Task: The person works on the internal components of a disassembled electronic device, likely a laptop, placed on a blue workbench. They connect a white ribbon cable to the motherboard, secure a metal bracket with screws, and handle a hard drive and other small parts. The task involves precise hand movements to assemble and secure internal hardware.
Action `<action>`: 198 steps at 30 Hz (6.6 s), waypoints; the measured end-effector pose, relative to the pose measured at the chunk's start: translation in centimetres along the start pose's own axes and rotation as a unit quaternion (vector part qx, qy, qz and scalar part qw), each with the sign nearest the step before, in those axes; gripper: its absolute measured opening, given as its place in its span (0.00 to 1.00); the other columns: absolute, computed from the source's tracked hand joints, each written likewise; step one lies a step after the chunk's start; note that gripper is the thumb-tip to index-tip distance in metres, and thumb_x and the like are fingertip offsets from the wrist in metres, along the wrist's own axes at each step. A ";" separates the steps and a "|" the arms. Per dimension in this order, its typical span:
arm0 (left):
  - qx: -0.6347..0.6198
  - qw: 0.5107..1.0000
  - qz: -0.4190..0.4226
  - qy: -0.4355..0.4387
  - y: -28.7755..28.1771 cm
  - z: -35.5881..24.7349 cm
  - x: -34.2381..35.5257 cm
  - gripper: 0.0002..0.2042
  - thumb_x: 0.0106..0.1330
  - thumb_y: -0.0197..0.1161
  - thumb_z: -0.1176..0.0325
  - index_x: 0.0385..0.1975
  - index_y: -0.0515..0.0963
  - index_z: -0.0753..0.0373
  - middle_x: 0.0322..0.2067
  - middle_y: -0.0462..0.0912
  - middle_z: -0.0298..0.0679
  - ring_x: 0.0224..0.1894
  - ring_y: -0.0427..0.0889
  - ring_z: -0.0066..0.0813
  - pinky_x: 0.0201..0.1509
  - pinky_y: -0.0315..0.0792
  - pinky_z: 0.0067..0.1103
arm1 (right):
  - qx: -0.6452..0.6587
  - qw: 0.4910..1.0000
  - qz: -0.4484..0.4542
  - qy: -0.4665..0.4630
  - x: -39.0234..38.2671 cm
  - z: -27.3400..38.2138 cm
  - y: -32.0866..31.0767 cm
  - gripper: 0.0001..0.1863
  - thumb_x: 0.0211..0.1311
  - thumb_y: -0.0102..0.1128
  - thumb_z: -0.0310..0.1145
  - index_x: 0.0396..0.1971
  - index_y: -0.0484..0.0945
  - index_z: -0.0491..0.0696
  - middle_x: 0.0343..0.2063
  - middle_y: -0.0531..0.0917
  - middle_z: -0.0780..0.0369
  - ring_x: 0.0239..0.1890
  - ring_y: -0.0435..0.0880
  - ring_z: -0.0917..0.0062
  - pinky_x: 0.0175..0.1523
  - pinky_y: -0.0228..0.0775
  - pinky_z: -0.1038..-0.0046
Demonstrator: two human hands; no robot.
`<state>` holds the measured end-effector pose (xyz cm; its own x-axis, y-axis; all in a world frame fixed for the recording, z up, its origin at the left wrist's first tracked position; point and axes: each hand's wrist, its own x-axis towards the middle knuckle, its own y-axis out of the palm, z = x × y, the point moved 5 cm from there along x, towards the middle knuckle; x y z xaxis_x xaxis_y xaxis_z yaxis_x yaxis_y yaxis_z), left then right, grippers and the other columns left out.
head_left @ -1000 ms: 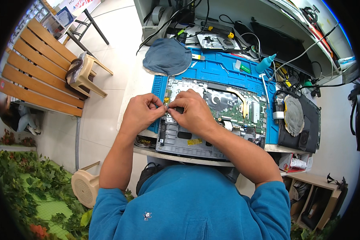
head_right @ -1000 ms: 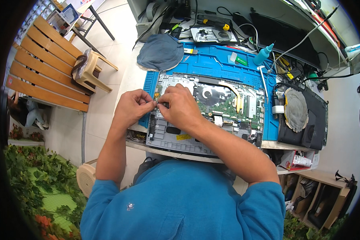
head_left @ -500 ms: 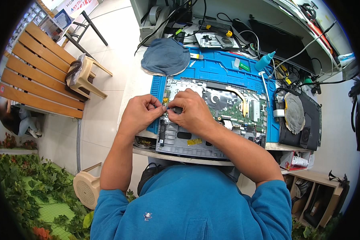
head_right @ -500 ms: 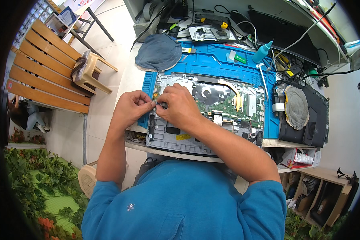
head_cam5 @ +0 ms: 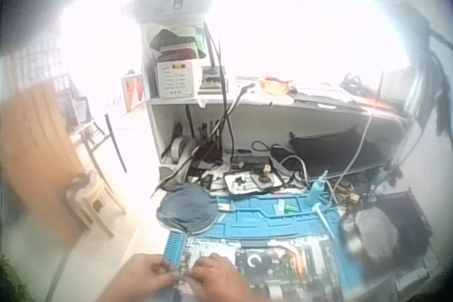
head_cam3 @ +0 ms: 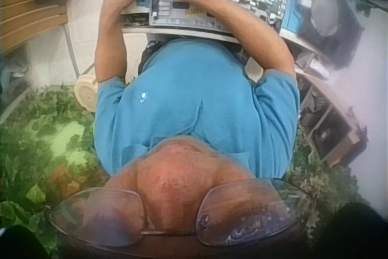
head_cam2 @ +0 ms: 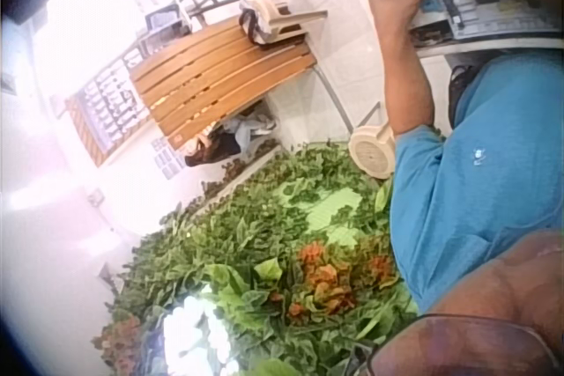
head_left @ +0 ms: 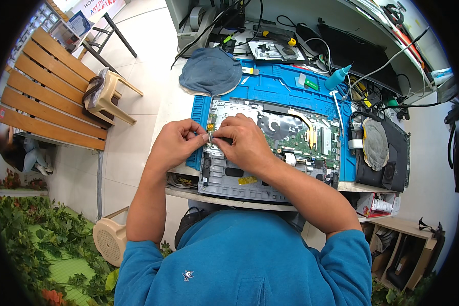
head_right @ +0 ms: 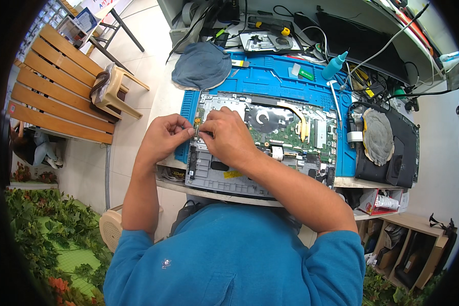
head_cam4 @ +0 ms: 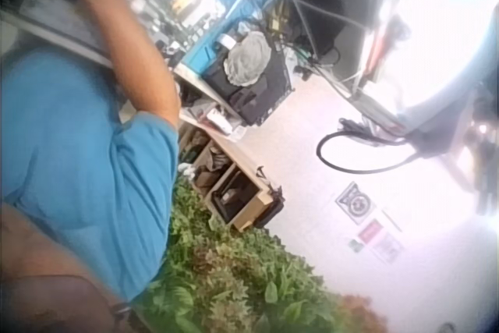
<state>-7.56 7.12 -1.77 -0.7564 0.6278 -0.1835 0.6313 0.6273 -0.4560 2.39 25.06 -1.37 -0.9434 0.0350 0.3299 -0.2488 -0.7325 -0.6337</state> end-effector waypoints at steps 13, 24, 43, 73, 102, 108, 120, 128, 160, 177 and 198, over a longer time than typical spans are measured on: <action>0.146 0.959 -0.051 0.238 -0.4 -1.6 -2.0 0.10 0.65 0.82 0.75 0.45 0.96 0.59 0.29 0.87 0.36 0.28 0.84 0.25 0.32 0.75 0.24 | -0.012 0.999 -0.031 -0.004 -0.2 0.1 0.1 0.06 0.63 0.81 0.29 0.39 0.97 0.47 0.36 0.92 0.61 0.43 0.85 0.63 0.52 0.78 0.61; 0.281 0.897 -0.011 0.340 -0.1 -3.5 -2.0 0.10 0.63 0.79 0.74 0.44 0.95 0.56 0.29 0.84 0.36 0.29 0.86 0.35 0.34 0.79 0.30 | -0.015 1.000 -0.022 0.004 -0.4 0.0 0.1 0.04 0.63 0.78 0.29 0.36 0.98 0.50 0.36 0.92 0.64 0.47 0.84 0.63 0.57 0.73 0.58; 0.177 0.950 -0.022 0.257 -2.1 -1.9 -3.5 0.14 0.67 0.73 0.79 0.51 0.94 0.61 0.31 0.87 0.39 0.28 0.86 0.30 0.33 0.78 0.25 | -0.167 0.975 0.092 -0.114 -0.2 1.4 -0.6 0.18 0.55 0.71 0.24 0.47 0.96 0.49 0.47 0.90 0.60 0.55 0.84 0.63 0.66 0.70 0.60; 0.185 0.938 -0.107 0.272 0.9 -1.6 -4.1 0.06 0.67 0.81 0.69 0.39 0.92 0.60 0.33 0.89 0.37 0.25 0.88 0.35 0.30 0.81 0.29 | -0.080 0.987 0.111 -0.087 0.5 1.9 -1.1 0.11 0.65 0.74 0.28 0.46 0.94 0.45 0.45 0.90 0.58 0.55 0.85 0.60 0.65 0.77 0.58; 0.191 0.941 -0.071 0.269 0.6 -2.6 -3.5 0.07 0.64 0.80 0.72 0.41 0.93 0.60 0.30 0.87 0.36 0.26 0.87 0.29 0.32 0.80 0.26 | -0.067 0.990 0.090 -0.085 -1.0 2.1 0.0 0.07 0.64 0.73 0.28 0.40 0.93 0.44 0.40 0.87 0.57 0.49 0.83 0.60 0.59 0.79 0.58; 0.196 0.943 -0.042 0.264 0.5 -2.7 -3.0 0.06 0.63 0.79 0.74 0.39 0.92 0.62 0.29 0.86 0.37 0.26 0.85 0.28 0.32 0.79 0.25 | -0.076 0.986 0.091 -0.116 -1.0 2.4 -0.3 0.10 0.62 0.71 0.25 0.42 0.93 0.44 0.43 0.87 0.57 0.52 0.83 0.59 0.60 0.79 0.58; 0.199 0.959 -0.121 0.160 1.7 -3.4 -3.9 0.06 0.61 0.80 0.71 0.35 0.92 0.63 0.26 0.84 0.38 0.25 0.82 0.26 0.32 0.77 0.25 | -0.075 0.980 0.088 -0.161 -0.7 1.5 -0.7 0.10 0.57 0.70 0.24 0.37 0.94 0.42 0.49 0.91 0.56 0.60 0.84 0.61 0.72 0.72 0.58; 0.249 0.951 -0.109 0.149 1.6 -4.2 -3.5 0.06 0.60 0.80 0.68 0.32 0.92 0.63 0.27 0.86 0.39 0.25 0.84 0.30 0.33 0.79 0.27 | -0.061 0.983 0.067 -0.162 -0.5 1.4 -0.8 0.08 0.59 0.68 0.24 0.36 0.93 0.41 0.48 0.92 0.56 0.58 0.84 0.61 0.71 0.72 0.59; 0.231 0.960 -0.108 0.119 1.1 -3.9 -3.0 0.09 0.59 0.81 0.68 0.36 0.93 0.63 0.25 0.85 0.38 0.26 0.83 0.29 0.33 0.78 0.27 | -0.061 0.983 0.060 -0.160 -0.5 1.4 -0.7 0.08 0.60 0.67 0.24 0.35 0.94 0.43 0.46 0.91 0.58 0.56 0.84 0.60 0.69 0.74 0.58; 0.301 0.931 -0.064 0.194 1.2 -4.6 -2.9 0.06 0.64 0.80 0.66 0.38 0.95 0.58 0.27 0.86 0.37 0.26 0.86 0.33 0.33 0.80 0.29 | -0.076 0.982 0.071 -0.155 -0.5 1.5 -0.7 0.09 0.60 0.67 0.25 0.36 0.95 0.43 0.45 0.92 0.59 0.55 0.85 0.61 0.69 0.75 0.59; 0.292 0.934 -0.019 0.206 0.9 -4.5 -1.6 0.05 0.61 0.78 0.71 0.34 0.92 0.61 0.27 0.85 0.38 0.26 0.86 0.33 0.33 0.79 0.30 | -0.070 0.984 0.105 -0.126 -0.7 1.3 -0.7 0.11 0.60 0.71 0.24 0.42 0.95 0.43 0.52 0.92 0.57 0.61 0.86 0.59 0.70 0.78 0.58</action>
<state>-5.04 8.79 1.99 -0.5702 0.8099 0.1378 0.3142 0.3700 -0.8743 3.53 24.67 -0.29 -0.8974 -0.2887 0.3337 -0.0995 -0.6044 -0.7905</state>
